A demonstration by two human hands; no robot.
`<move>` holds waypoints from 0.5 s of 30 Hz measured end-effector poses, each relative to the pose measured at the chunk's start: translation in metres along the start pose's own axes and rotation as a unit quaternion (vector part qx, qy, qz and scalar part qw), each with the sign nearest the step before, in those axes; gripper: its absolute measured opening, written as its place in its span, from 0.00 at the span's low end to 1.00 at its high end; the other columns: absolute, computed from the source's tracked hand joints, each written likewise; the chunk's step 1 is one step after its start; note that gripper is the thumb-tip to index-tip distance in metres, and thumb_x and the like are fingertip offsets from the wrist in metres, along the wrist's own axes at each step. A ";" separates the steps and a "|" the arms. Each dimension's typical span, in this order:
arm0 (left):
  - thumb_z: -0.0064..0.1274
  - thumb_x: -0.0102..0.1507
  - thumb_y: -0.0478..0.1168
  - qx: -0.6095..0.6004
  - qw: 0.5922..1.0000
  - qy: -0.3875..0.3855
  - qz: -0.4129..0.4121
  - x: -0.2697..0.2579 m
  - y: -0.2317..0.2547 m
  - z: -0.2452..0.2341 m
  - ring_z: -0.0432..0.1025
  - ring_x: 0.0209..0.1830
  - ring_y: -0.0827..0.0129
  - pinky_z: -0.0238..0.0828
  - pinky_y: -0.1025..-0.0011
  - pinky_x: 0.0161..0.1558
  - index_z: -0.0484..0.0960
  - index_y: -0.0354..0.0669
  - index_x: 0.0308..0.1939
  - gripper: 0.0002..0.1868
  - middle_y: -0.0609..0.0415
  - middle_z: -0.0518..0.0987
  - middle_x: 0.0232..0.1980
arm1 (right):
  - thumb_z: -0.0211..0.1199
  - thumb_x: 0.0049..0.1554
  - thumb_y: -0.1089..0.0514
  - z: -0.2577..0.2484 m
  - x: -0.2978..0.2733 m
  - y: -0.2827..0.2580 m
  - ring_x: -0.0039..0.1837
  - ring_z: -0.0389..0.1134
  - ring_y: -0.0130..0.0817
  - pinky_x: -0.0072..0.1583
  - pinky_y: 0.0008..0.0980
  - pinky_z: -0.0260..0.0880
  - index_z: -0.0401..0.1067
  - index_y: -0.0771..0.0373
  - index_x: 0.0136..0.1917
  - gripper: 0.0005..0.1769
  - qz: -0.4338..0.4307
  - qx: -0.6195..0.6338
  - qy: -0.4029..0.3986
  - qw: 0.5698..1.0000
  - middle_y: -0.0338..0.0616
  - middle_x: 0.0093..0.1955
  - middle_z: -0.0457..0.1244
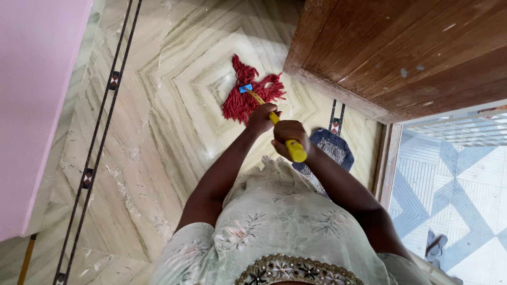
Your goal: The person mops a tiled floor using a red mop with a yellow handle, moving through various rooms including a bedroom and hallway, pushing the mop across the surface.
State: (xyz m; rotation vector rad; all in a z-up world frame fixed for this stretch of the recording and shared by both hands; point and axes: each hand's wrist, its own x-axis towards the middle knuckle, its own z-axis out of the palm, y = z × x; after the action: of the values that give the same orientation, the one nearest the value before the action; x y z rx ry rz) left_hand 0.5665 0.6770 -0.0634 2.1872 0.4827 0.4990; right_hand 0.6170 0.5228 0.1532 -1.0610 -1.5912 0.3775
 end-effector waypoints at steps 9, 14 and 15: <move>0.60 0.60 0.42 -0.030 0.997 0.069 -0.006 -0.005 0.004 -0.013 0.71 0.31 0.48 0.65 0.54 0.33 0.70 0.39 0.26 0.16 0.45 0.73 0.28 | 0.67 0.50 0.63 -0.014 0.013 0.017 0.36 0.63 0.43 0.40 0.39 0.63 0.64 0.65 0.34 0.12 0.012 0.074 -0.083 0.994 0.47 0.33 0.60; 0.60 0.61 0.45 0.022 0.993 0.091 -0.070 -0.002 0.050 -0.010 0.73 0.32 0.47 0.66 0.53 0.33 0.73 0.40 0.25 0.16 0.45 0.75 0.29 | 0.66 0.50 0.64 -0.038 0.018 0.011 0.32 0.62 0.41 0.37 0.38 0.61 0.63 0.65 0.32 0.13 -0.035 0.101 -0.072 0.992 0.45 0.29 0.58; 0.59 0.62 0.46 0.034 0.991 0.110 -0.069 0.001 0.053 -0.008 0.73 0.33 0.46 0.67 0.52 0.34 0.73 0.40 0.26 0.17 0.45 0.75 0.30 | 0.65 0.51 0.65 -0.042 0.022 0.016 0.33 0.63 0.42 0.38 0.38 0.63 0.63 0.64 0.32 0.12 -0.042 0.088 -0.070 0.993 0.45 0.29 0.58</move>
State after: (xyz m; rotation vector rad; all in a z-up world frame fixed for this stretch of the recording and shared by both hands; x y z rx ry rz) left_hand 0.5721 0.6515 -0.0172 2.1551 0.7742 0.6606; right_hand 0.6627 0.5368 0.1687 -0.8455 -1.6885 0.5343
